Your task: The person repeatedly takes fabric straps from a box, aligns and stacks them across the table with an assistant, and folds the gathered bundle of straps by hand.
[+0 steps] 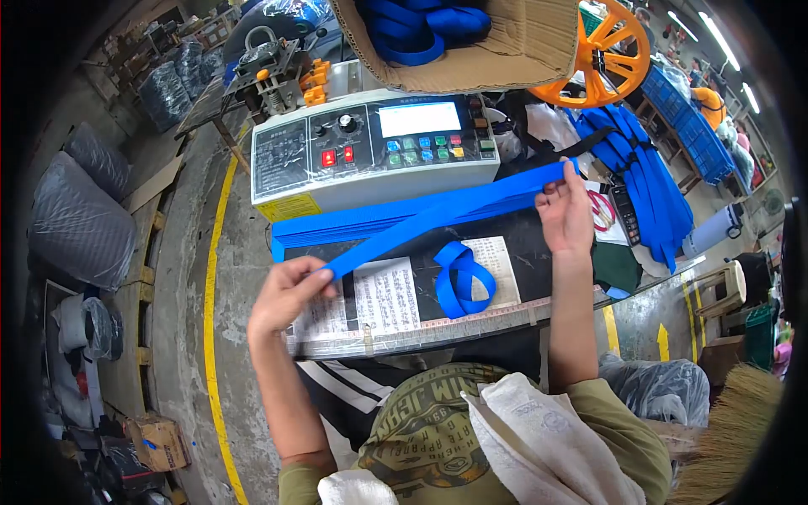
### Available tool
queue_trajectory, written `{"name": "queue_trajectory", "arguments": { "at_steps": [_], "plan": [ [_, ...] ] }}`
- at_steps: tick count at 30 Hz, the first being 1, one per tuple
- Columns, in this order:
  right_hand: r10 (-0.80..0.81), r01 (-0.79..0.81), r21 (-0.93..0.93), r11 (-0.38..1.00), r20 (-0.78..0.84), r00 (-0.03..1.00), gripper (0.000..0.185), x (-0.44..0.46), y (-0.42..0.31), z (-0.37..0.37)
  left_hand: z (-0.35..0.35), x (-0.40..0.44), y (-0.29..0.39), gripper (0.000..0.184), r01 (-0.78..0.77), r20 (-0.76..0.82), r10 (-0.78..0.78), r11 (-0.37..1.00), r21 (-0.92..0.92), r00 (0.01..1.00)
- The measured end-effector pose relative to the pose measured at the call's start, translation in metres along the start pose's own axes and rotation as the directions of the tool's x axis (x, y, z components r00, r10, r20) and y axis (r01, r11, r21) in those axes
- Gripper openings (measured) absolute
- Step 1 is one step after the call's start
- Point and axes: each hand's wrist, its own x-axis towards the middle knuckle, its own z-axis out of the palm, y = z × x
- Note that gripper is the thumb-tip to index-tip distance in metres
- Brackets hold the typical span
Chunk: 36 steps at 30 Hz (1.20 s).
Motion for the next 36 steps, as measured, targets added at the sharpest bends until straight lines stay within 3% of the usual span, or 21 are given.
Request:
{"name": "queue_trajectory", "arguments": {
  "at_steps": [4, 6, 8, 9, 10, 11, 12, 13, 15, 18, 20, 21, 23, 28, 31, 36],
  "plan": [
    [-0.017, 0.017, -0.005, 1.0, -0.177, 0.984, 0.025, 0.0, -0.011, -0.013, -0.039, -0.018, -0.019, 0.018, 0.095, -0.1, -0.09, 0.995, 0.042, 0.991],
    [-0.025, 0.025, -0.001, 1.0, -0.223, 0.974, 0.025, -0.008, -0.015, -0.001, -0.046, -0.025, -0.023, 0.02, 0.125, -0.138, -0.098, 0.971, 0.203, 0.986],
    [-0.033, 0.033, -0.013, 0.999, 0.024, 0.999, 0.028, -0.028, -0.012, 0.021, -0.039, -0.025, -0.018, 0.022, 0.144, -0.16, -0.102, 0.95, 0.277, 0.982],
    [-0.032, 0.035, -0.02, 0.999, 0.146, 0.989, 0.03, -0.038, -0.01, 0.033, -0.021, -0.022, -0.001, 0.021, -0.05, -0.261, 0.198, 0.875, 0.482, 0.945],
    [0.111, -0.101, -0.048, 0.994, 0.36, 0.926, 0.035, -0.045, -0.007, 0.042, -0.001, -0.019, 0.017, 0.021, -0.19, -0.282, 0.491, 0.709, 0.679, 0.824],
    [0.24, -0.22, -0.102, 0.97, 0.552, 0.799, 0.04, -0.052, -0.003, 0.054, 0.02, -0.015, 0.038, 0.021, -0.191, -0.28, 0.492, 0.708, 0.68, 0.824],
    [0.318, -0.147, -0.306, 0.941, 0.645, 0.695, 0.037, -0.069, 0.003, 0.082, 0.043, -0.011, 0.061, 0.021, -0.309, -0.284, 0.427, 0.872, 0.379, 0.859],
    [0.527, -0.097, -0.623, 0.777, 0.557, 0.642, 0.03, -0.091, -0.006, 0.117, 0.056, -0.009, 0.076, 0.021, -0.373, -0.261, 0.368, 0.927, 0.028, 0.893],
    [0.587, -0.016, -0.648, 0.762, 0.679, 0.441, 0.025, -0.106, 0.02, 0.139, 0.062, -0.008, 0.086, 0.019, -0.367, -0.239, 0.349, 0.93, -0.033, 0.906],
    [0.577, -0.014, -0.659, 0.752, 0.647, 0.499, 0.026, -0.098, 0.037, 0.154, 0.057, -0.005, 0.089, 0.015, -0.331, -0.188, 0.3, 0.931, -0.157, 0.935],
    [0.572, -0.021, -0.665, 0.747, 0.626, 0.53, 0.026, -0.084, 0.038, 0.153, 0.031, -0.001, 0.076, 0.011, -0.553, -0.528, 0.357, 0.787, -0.274, 0.771],
    [0.548, 0.032, -0.7, 0.713, 0.586, 0.597, 0.025, -0.072, 0.031, 0.145, 0.016, -0.002, 0.07, 0.011, -0.551, -0.527, 0.356, 0.789, -0.273, 0.771],
    [0.501, 0.119, -0.759, 0.64, 0.53, 0.684, 0.024, -0.045, 0.012, 0.125, -0.018, -0.003, 0.055, 0.01, -0.588, -0.708, 0.289, 0.779, -0.218, 0.645],
    [0.462, 0.182, -0.885, 0.429, 0.388, 0.798, 0.024, 0.03, -0.04, 0.051, -0.075, 0.002, 0.004, 0.014, -0.415, -0.679, 0.091, 0.847, -0.331, 0.728],
    [0.424, 0.204, -0.878, 0.433, 0.398, 0.814, 0.024, 0.063, -0.058, 0.01, -0.08, 0.018, -0.022, 0.015, -0.259, -0.658, -0.012, 0.914, -0.314, 0.753],
    [0.326, 0.157, -0.879, 0.449, 0.325, 0.888, 0.029, 0.105, -0.079, -0.036, -0.075, 0.041, -0.044, 0.018, -0.174, -0.663, -0.038, 0.952, -0.251, 0.748]
  ]
}}
